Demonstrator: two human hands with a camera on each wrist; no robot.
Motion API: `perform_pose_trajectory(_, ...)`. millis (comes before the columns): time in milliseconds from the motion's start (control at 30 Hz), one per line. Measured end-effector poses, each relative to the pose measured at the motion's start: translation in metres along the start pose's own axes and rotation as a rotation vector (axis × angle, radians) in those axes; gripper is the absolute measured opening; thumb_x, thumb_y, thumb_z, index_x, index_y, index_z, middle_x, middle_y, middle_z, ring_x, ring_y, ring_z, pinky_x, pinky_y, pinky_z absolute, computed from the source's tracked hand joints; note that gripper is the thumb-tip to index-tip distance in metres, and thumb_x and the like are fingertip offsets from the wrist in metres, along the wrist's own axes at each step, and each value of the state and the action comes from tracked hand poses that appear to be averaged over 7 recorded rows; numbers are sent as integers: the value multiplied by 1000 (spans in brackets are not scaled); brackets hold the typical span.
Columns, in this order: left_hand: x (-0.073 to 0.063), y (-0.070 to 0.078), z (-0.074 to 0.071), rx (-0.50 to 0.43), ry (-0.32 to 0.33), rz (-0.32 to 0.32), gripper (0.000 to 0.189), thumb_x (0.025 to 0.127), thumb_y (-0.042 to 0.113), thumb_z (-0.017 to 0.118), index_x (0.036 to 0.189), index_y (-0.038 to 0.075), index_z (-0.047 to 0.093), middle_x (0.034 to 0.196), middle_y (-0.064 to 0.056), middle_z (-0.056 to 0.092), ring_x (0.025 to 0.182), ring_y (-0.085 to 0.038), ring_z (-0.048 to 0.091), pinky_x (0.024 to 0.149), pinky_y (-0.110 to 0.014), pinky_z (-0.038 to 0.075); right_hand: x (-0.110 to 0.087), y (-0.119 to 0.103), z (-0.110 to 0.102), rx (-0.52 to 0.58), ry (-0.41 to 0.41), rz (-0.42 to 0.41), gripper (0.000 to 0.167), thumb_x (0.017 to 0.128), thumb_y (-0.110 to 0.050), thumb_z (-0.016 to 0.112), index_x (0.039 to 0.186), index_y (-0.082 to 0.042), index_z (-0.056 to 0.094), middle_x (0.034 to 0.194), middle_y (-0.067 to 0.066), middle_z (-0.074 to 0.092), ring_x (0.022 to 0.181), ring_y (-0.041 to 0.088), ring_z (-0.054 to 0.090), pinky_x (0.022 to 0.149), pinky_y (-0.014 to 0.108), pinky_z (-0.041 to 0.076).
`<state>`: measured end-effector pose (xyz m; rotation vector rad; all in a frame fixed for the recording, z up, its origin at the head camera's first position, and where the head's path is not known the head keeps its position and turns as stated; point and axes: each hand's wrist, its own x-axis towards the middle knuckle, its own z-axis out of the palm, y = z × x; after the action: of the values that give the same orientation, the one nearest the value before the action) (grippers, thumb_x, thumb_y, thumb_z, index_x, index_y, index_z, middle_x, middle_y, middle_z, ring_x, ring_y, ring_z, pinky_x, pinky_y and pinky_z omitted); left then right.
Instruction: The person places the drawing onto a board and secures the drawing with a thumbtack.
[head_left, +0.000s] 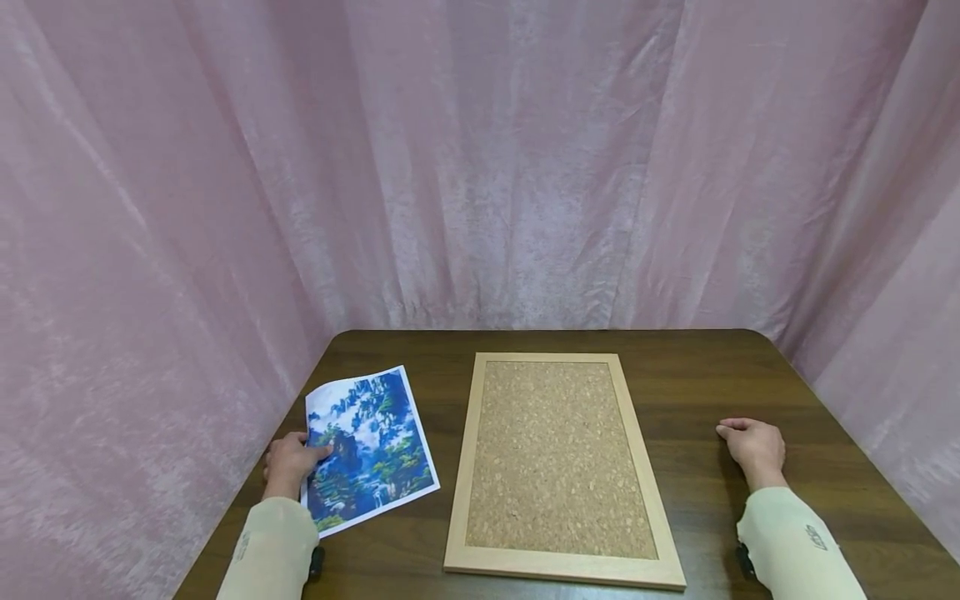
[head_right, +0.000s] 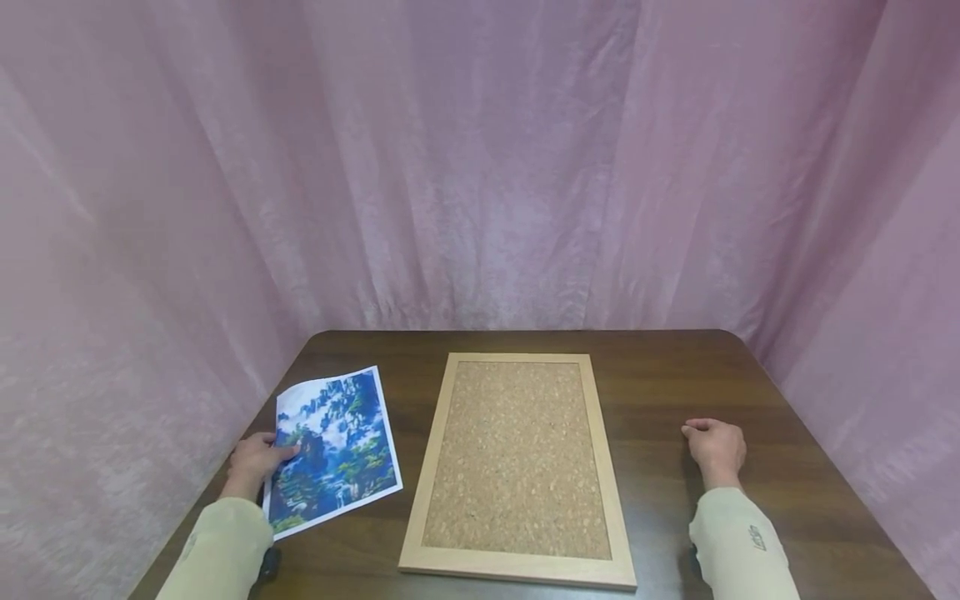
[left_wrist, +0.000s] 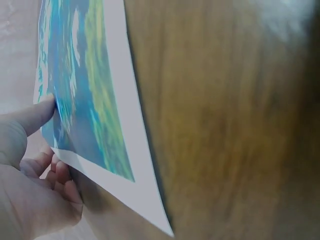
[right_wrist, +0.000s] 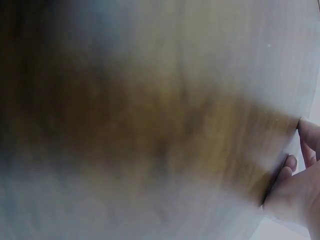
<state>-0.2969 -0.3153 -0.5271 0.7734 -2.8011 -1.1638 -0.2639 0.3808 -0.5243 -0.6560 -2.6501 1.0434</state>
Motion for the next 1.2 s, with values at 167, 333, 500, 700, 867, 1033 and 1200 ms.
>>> perform_pose_trajectory(167,2,1,1,13,-9,27,64,93,24,70,140,-8,39,129,-35,40,113,-53,39,101,-68,33,0,0,0,-16,7,-27,27,95,-18,62,104,5,71,116,28,64,113,52,51,94,55,36)
perform_pose_trajectory(333,4,0,2,-21,7,37,66,90,18,73,138,-11,37,126,-36,44,109,-51,47,100,-65,38,0,3,0,-28,5,-34,26,94,-18,62,103,5,71,114,29,65,112,52,51,93,55,37)
perform_pose_trajectory(500,8,-3,-1,-24,45,79,68,88,11,72,138,-17,36,129,-40,45,115,-55,46,102,-64,36,1,3,1,-37,-2,-39,26,94,-18,62,103,4,72,115,29,65,112,52,51,93,56,37)
perform_pose_trajectory(700,13,-1,-4,-23,126,177,43,90,2,61,127,-18,51,120,-39,54,107,-53,53,93,-61,43,2,1,-1,-30,-15,-22,27,95,-19,62,104,4,72,119,29,63,114,52,50,95,56,36)
perform_pose_trajectory(867,15,7,-8,-131,118,210,34,97,3,57,127,-14,54,113,-34,57,99,-46,57,84,-57,48,2,-1,-2,-35,-31,-11,28,96,-19,60,106,4,72,120,29,62,115,52,49,96,57,35)
perform_pose_trajectory(1033,19,18,-16,-274,104,234,31,99,5,57,127,-9,57,108,-22,57,95,-33,55,77,-41,48,2,-1,-2,-46,-43,-7,29,97,-20,59,107,5,71,121,31,61,115,53,48,97,58,36)
perform_pose_trajectory(1200,21,31,-27,-402,82,237,35,102,11,55,134,-4,56,118,-19,55,108,-31,54,87,-40,46,2,-1,-2,-40,-41,-5,29,97,-20,59,107,5,71,121,31,61,115,54,47,96,59,35)
